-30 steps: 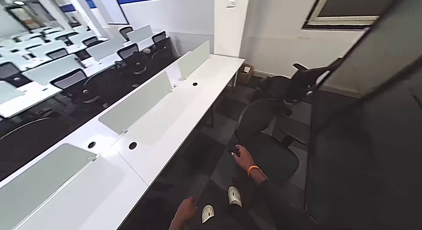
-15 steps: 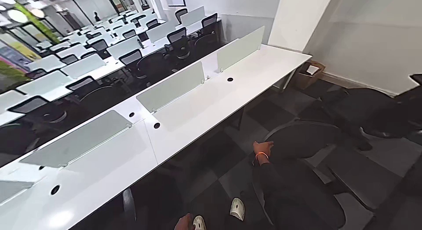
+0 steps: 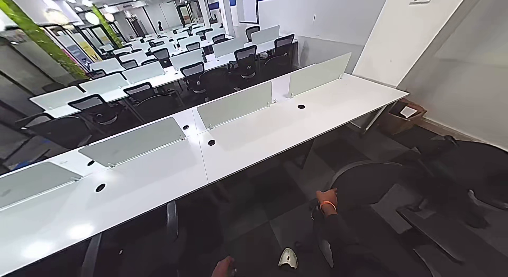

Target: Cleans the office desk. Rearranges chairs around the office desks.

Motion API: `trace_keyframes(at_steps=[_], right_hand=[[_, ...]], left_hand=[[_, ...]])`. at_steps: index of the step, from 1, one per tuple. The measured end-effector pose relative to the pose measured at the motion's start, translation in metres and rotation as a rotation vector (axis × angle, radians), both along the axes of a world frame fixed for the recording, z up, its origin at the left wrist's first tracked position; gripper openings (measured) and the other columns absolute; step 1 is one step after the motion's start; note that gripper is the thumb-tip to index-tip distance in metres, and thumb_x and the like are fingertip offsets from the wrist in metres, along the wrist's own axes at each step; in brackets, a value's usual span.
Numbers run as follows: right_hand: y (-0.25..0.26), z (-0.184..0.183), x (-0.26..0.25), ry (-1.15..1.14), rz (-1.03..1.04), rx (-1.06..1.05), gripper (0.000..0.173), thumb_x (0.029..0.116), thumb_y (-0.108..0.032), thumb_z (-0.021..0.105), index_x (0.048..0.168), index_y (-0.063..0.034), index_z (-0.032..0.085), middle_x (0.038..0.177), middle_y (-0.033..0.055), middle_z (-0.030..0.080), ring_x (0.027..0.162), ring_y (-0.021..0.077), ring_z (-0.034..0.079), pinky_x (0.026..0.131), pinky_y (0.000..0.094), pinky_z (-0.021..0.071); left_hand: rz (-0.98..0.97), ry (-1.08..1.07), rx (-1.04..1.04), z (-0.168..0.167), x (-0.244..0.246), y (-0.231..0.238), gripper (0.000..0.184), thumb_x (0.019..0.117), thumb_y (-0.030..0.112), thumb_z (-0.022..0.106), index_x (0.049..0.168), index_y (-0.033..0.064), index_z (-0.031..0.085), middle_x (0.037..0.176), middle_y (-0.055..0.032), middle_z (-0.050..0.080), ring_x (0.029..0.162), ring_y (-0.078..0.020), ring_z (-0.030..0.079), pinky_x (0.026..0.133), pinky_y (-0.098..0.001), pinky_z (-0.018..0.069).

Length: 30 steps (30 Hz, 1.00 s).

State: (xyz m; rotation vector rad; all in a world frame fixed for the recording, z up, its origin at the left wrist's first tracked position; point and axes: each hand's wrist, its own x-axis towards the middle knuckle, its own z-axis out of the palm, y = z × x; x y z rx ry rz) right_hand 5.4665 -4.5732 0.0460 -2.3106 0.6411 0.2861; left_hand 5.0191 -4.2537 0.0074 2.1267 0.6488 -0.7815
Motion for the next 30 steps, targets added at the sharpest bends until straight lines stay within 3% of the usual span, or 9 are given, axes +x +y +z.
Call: trace_keyframes(at_steps=[4, 9, 17, 21, 23, 26, 30], right_hand=[[-0.008, -0.002, -0.077, 0.027, 0.148, -0.018, 0.083, 0.0885, -0.017, 0.072, 0.158, -0.0002, 0.03, 0.128, 0.0287, 0.065, 0.118, 0.0421, 0.066, 0.099, 0.0587, 0.0532], [-0.055, -0.004, -0.175, 0.062, 0.3, -0.002, 0.071, 0.0908, -0.013, 0.071, 0.154, -0.0001, 0.04, 0.137, 0.0286, 0.06, 0.128, 0.0414, 0.06, 0.109, 0.0586, 0.0467], [-0.188, -0.002, -0.293, 0.138, 0.433, -0.02, 0.058, 0.0889, -0.007, 0.074, 0.145, -0.009, 0.057, 0.136, 0.0208, 0.064, 0.129, 0.0343, 0.06, 0.112, 0.0551, 0.0451], [-0.242, 0.003, -0.323, 0.202, 0.316, -0.238, 0.047, 0.0806, -0.013, 0.079, 0.127, -0.0153, 0.071, 0.122, 0.0172, 0.072, 0.117, 0.0363, 0.067, 0.1, 0.0614, 0.0515], [-0.261, 0.003, -0.331, 0.245, 0.203, -0.374, 0.046, 0.0773, -0.02, 0.081, 0.122, -0.0149, 0.073, 0.124, 0.016, 0.071, 0.117, 0.0369, 0.067, 0.096, 0.0626, 0.0527], [-0.292, -0.001, -0.34, 0.204, 0.08, -0.421, 0.057, 0.0744, -0.021, 0.086, 0.128, -0.0106, 0.069, 0.139, 0.0195, 0.06, 0.13, 0.0415, 0.056, 0.097, 0.0641, 0.0508], [-0.335, 0.0, -0.339, 0.212, 0.001, -0.424, 0.066, 0.0732, -0.016, 0.086, 0.136, -0.0129, 0.064, 0.145, 0.0237, 0.052, 0.129, 0.0462, 0.055, 0.091, 0.0634, 0.055]], left_hand=[[-0.004, 0.019, -0.029, -0.001, -0.031, 0.002, 0.047, 0.1007, 0.032, 0.062, 0.141, 0.0079, 0.057, 0.132, -0.0168, 0.067, 0.121, -0.031, 0.066, 0.106, -0.053, 0.0502], [-0.166, 0.004, -0.063, -0.008, -0.058, 0.0, 0.049, 0.0988, 0.031, 0.063, 0.14, 0.0069, 0.058, 0.131, -0.0181, 0.067, 0.12, -0.0321, 0.066, 0.105, -0.0533, 0.0508], [-0.48, -0.04, -0.058, 0.0, -0.024, -0.044, 0.047, 0.099, 0.03, 0.061, 0.14, 0.0081, 0.059, 0.132, -0.0185, 0.066, 0.123, -0.0335, 0.063, 0.106, -0.0556, 0.0485], [-0.56, -0.1, -0.063, 0.011, 0.001, -0.082, 0.045, 0.0991, 0.032, 0.059, 0.139, 0.0103, 0.06, 0.134, -0.0168, 0.065, 0.126, -0.0321, 0.062, 0.107, -0.0554, 0.0482], [-0.608, -0.123, -0.064, 0.015, 0.015, -0.101, 0.046, 0.0988, 0.031, 0.059, 0.14, 0.0101, 0.06, 0.136, -0.0162, 0.064, 0.128, -0.0311, 0.061, 0.108, -0.0544, 0.0472], [-0.626, -0.207, -0.018, 0.023, 0.043, -0.134, 0.054, 0.0954, 0.028, 0.064, 0.146, 0.0099, 0.054, 0.146, -0.0162, 0.056, 0.135, -0.0327, 0.055, 0.111, -0.0536, 0.0451], [-0.581, -0.355, 0.133, 0.056, 0.106, -0.2, 0.076, 0.087, 0.023, 0.073, 0.156, 0.0135, 0.041, 0.161, -0.0173, 0.039, 0.145, -0.039, 0.042, 0.111, -0.0567, 0.044]])
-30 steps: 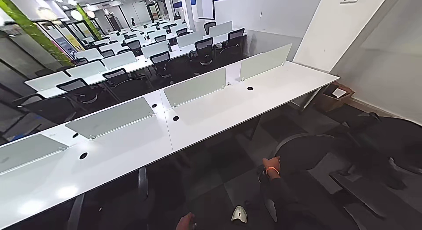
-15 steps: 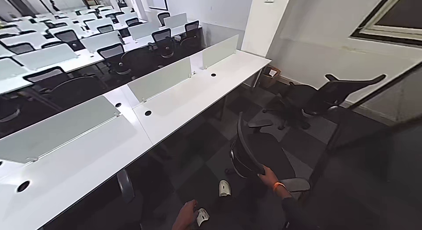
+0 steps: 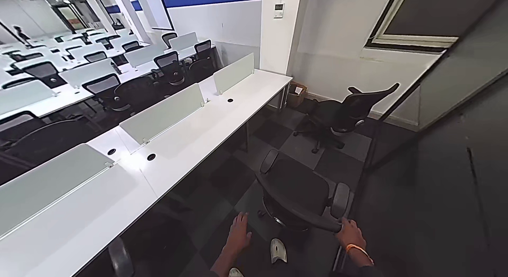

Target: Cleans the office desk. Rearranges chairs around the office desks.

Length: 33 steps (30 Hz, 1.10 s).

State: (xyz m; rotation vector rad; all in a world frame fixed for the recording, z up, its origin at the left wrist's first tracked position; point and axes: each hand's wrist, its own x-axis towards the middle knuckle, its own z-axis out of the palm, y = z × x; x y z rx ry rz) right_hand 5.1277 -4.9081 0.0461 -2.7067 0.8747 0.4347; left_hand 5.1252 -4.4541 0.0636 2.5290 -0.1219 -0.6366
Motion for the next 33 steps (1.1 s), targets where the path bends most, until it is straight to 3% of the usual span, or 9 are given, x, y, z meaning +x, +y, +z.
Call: trace_keyframes(at_steps=[5, 9, 10, 12, 15, 18, 27, 30, 33], right_hand=[[-0.054, 0.007, 0.005, 0.034, -0.017, 0.016, 0.073, 0.0752, -0.011, 0.085, 0.143, -0.0113, 0.058, 0.143, 0.0252, 0.055, 0.118, 0.0452, 0.064, 0.09, 0.062, 0.0569], [-0.108, 0.006, 0.018, 0.033, 0.046, 0.039, 0.072, 0.0781, -0.005, 0.081, 0.145, -0.0104, 0.056, 0.146, 0.0238, 0.053, 0.12, 0.0447, 0.063, 0.091, 0.062, 0.0569], [-0.119, 0.008, 0.022, 0.037, 0.06, 0.043, 0.07, 0.0795, -0.004, 0.08, 0.145, -0.01, 0.056, 0.146, 0.0232, 0.053, 0.121, 0.0438, 0.063, 0.091, 0.061, 0.0571], [-0.136, 0.011, 0.031, 0.024, 0.087, 0.047, 0.061, 0.081, 0.0, 0.076, 0.139, -0.0095, 0.06, 0.143, 0.0227, 0.055, 0.12, 0.0421, 0.064, 0.092, 0.0589, 0.0574], [-0.154, 0.014, 0.044, 0.013, 0.099, 0.038, 0.056, 0.083, 0.003, 0.073, 0.136, -0.009, 0.061, 0.143, 0.0219, 0.055, 0.118, 0.0414, 0.065, 0.092, 0.0577, 0.0578], [-0.157, 0.017, 0.057, 0.062, 0.132, 0.033, 0.059, 0.0865, 0.003, 0.071, 0.143, -0.0084, 0.056, 0.148, 0.0232, 0.051, 0.118, 0.044, 0.065, 0.092, 0.0593, 0.0574], [-0.171, 0.023, 0.077, 0.112, 0.257, 0.04, 0.067, 0.0868, 0.007, 0.068, 0.149, -0.0103, 0.052, 0.157, 0.0188, 0.045, 0.122, 0.0421, 0.063, 0.096, 0.0573, 0.0563], [-0.168, 0.02, 0.088, 0.142, 0.315, 0.045, 0.063, 0.0886, 0.006, 0.066, 0.148, -0.0128, 0.053, 0.152, 0.0204, 0.048, 0.123, 0.0426, 0.062, 0.096, 0.0573, 0.056], [-0.16, 0.017, 0.106, 0.137, 0.39, 0.043, 0.059, 0.0911, 0.001, 0.065, 0.146, -0.0167, 0.055, 0.146, 0.0205, 0.055, 0.124, 0.0407, 0.062, 0.097, 0.0565, 0.0553]], left_hand=[[-0.101, -0.173, 0.114, 0.035, 0.072, -0.092, 0.081, 0.0838, 0.02, 0.077, 0.157, 0.0208, 0.042, 0.169, -0.0145, 0.024, 0.155, -0.0413, 0.021, 0.117, -0.0628, 0.0332], [-0.328, -0.179, 0.261, 0.023, 0.108, -0.158, 0.087, 0.0791, 0.014, 0.079, 0.157, 0.0227, 0.042, 0.171, -0.012, 0.019, 0.157, -0.044, 0.01, 0.116, -0.0747, 0.0198], [-0.405, -0.141, 0.296, 0.015, 0.111, -0.169, 0.082, 0.0788, 0.012, 0.08, 0.153, 0.0204, 0.047, 0.168, -0.0124, 0.027, 0.156, -0.0436, 0.015, 0.115, -0.0768, 0.0181], [-0.53, -0.077, 0.327, 0.0, 0.11, -0.181, 0.056, 0.0834, 0.009, 0.076, 0.138, 0.0138, 0.062, 0.148, -0.0121, 0.057, 0.145, -0.0387, 0.042, 0.114, -0.0743, 0.0252], [-0.59, -0.042, 0.333, -0.01, 0.098, -0.192, 0.034, 0.0883, 0.009, 0.067, 0.122, 0.0094, 0.07, 0.123, -0.012, 0.071, 0.122, -0.0321, 0.063, 0.108, -0.0593, 0.0411], [-0.54, 0.025, 0.365, -0.004, 0.078, -0.199, 0.023, 0.0938, 0.013, 0.064, 0.114, 0.0052, 0.071, 0.116, -0.0157, 0.072, 0.116, -0.0344, 0.065, 0.106, -0.0551, 0.044], [-0.581, 0.252, 0.411, 0.026, 0.043, -0.217, 0.026, 0.0966, 0.021, 0.063, 0.112, 0.0019, 0.07, 0.115, -0.0206, 0.071, 0.112, -0.04, 0.066, 0.096, -0.0597, 0.0498], [-0.613, 0.322, 0.402, 0.032, 0.031, -0.214, 0.029, 0.0978, 0.026, 0.063, 0.112, 0.0019, 0.071, 0.116, -0.0214, 0.071, 0.112, -0.0412, 0.066, 0.092, -0.0606, 0.0519], [-0.572, 0.4, 0.394, 0.035, 0.023, -0.206, 0.03, 0.1035, 0.025, 0.052, 0.111, 0.002, 0.07, 0.118, -0.0217, 0.07, 0.114, -0.0411, 0.066, 0.091, -0.0608, 0.0526]])
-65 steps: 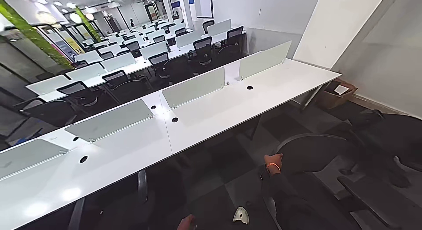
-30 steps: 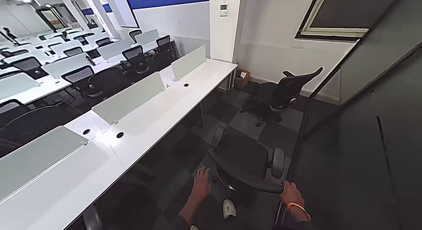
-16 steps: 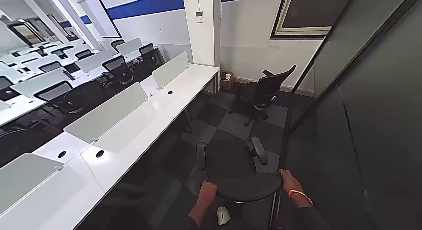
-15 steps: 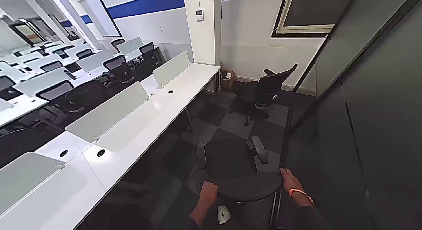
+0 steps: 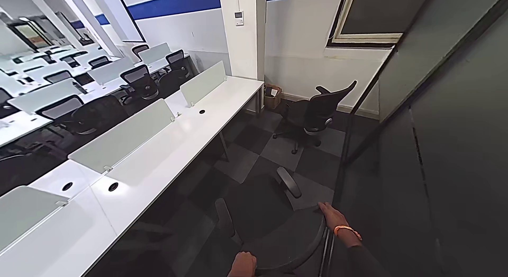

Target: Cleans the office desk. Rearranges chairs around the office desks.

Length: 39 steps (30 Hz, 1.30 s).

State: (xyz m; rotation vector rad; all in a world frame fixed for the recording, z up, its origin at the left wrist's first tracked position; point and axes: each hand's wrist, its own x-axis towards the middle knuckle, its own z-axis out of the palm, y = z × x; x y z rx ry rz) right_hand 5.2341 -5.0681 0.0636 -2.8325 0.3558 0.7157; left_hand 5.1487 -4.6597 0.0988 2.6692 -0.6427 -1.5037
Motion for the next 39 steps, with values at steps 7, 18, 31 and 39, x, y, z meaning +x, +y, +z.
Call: trace_keyframes(at_steps=[7, 18, 31, 39], right_hand=[[0.039, 0.002, 0.055, -0.012, 0.144, 0.02, 0.058, 0.0907, -0.002, 0.065, 0.146, -0.018, 0.056, 0.142, 0.0187, 0.059, 0.126, 0.0395, 0.061, 0.099, 0.0589, 0.0532], [0.13, 0.008, 0.109, 0.008, 0.296, 0.002, 0.055, 0.0936, 0.0, 0.062, 0.146, -0.016, 0.055, 0.143, 0.0201, 0.058, 0.124, 0.0416, 0.062, 0.096, 0.0609, 0.0542], [0.273, 0.014, 0.166, 0.04, 0.356, -0.04, 0.091, 0.0783, -0.003, 0.08, 0.157, -0.0172, 0.038, 0.162, 0.0316, 0.027, 0.113, 0.0515, 0.065, 0.088, 0.0614, 0.0583], [0.394, 0.034, 0.177, 0.07, 0.359, -0.181, 0.089, 0.0819, -0.01, 0.078, 0.158, -0.018, 0.034, 0.145, 0.0311, 0.049, 0.112, 0.0476, 0.066, 0.087, 0.0584, 0.0587]], left_hand=[[0.231, -0.065, -0.139, -0.031, -0.027, 0.043, 0.039, 0.1075, 0.037, 0.043, 0.129, 0.0181, 0.069, 0.128, -0.0102, 0.071, 0.119, -0.0349, 0.067, 0.095, -0.0633, 0.0523], [0.619, -0.339, -0.264, -0.051, -0.07, 0.092, 0.034, 0.103, 0.024, 0.057, 0.135, 0.0266, 0.068, 0.142, 0.0026, 0.064, 0.14, -0.0295, 0.051, 0.115, -0.0762, 0.0154], [0.873, -0.739, -0.309, -0.064, -0.032, 0.172, 0.038, 0.0881, 0.041, 0.075, 0.124, 0.028, 0.073, 0.146, 0.0021, 0.059, 0.146, -0.039, 0.04, 0.109, -0.0799, 0.0224], [0.868, -0.754, -0.377, -0.079, 0.023, 0.264, 0.035, 0.0899, 0.041, 0.074, 0.123, 0.0302, 0.073, 0.151, 0.003, 0.054, 0.149, -0.0354, 0.035, 0.115, -0.0751, 0.0187]])
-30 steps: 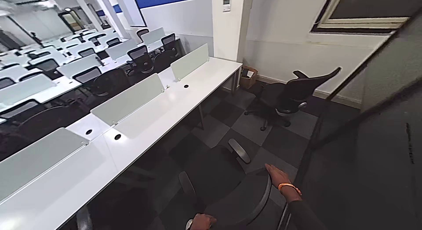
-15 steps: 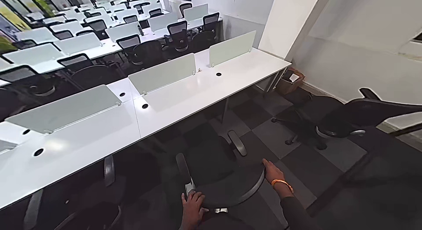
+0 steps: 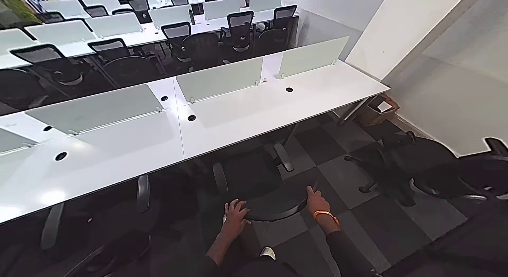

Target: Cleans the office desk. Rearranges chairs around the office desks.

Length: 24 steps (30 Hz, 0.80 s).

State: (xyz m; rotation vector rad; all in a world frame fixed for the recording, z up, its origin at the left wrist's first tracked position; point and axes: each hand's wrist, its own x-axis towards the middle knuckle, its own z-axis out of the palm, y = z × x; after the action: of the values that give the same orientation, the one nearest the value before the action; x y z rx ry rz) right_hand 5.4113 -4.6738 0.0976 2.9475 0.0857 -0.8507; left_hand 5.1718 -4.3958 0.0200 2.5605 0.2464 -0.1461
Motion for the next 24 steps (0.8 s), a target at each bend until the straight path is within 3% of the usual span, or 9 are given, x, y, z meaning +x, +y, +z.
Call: trace_keyframes(at_steps=[6, 12, 18, 24], right_hand=[[0.065, -0.001, 0.014, -0.001, 0.011, -0.046, 0.091, 0.0813, -0.017, 0.08, 0.159, -0.0207, 0.034, 0.142, 0.0304, 0.053, 0.114, 0.046, 0.066, 0.088, 0.0579, 0.0582], [0.109, -0.006, 0.005, 0.026, -0.024, -0.03, 0.104, 0.0751, -0.021, 0.085, 0.161, -0.0165, 0.026, 0.146, 0.0319, 0.047, 0.111, 0.0448, 0.068, 0.087, 0.0554, 0.0601], [0.137, -0.02, 0.01, 0.006, -0.112, 0.022, 0.11, 0.0708, -0.016, 0.087, 0.16, -0.017, 0.023, 0.148, 0.0339, 0.042, 0.11, 0.0438, 0.069, 0.086, 0.0513, 0.0614], [0.157, -0.024, 0.047, 0.008, -0.091, 0.033, 0.109, 0.0733, -0.014, 0.085, 0.162, -0.016, 0.021, 0.139, 0.0322, 0.054, 0.116, 0.0449, 0.066, 0.091, 0.0554, 0.0589]], left_hand=[[-0.029, 0.044, -0.056, -0.002, 0.023, 0.077, 0.034, 0.0916, 0.036, 0.072, 0.125, 0.0283, 0.072, 0.151, 0.0036, 0.055, 0.149, -0.0327, 0.033, 0.117, -0.067, 0.0218], [-0.058, 0.098, -0.07, -0.003, 0.038, 0.142, 0.039, 0.0871, 0.034, 0.074, 0.126, 0.0286, 0.071, 0.134, 0.0054, 0.066, 0.137, -0.0235, 0.048, 0.115, -0.0561, 0.031], [-0.065, 0.144, -0.055, 0.004, 0.056, 0.172, 0.043, 0.0859, 0.034, 0.076, 0.128, 0.0285, 0.068, 0.137, 0.0054, 0.063, 0.142, -0.0281, 0.043, 0.114, -0.0697, 0.0247], [-0.059, 0.138, -0.031, 0.009, 0.077, 0.185, 0.043, 0.0886, 0.037, 0.074, 0.13, 0.0293, 0.067, 0.144, 0.0069, 0.058, 0.145, -0.0277, 0.04, 0.114, -0.0743, 0.02]])
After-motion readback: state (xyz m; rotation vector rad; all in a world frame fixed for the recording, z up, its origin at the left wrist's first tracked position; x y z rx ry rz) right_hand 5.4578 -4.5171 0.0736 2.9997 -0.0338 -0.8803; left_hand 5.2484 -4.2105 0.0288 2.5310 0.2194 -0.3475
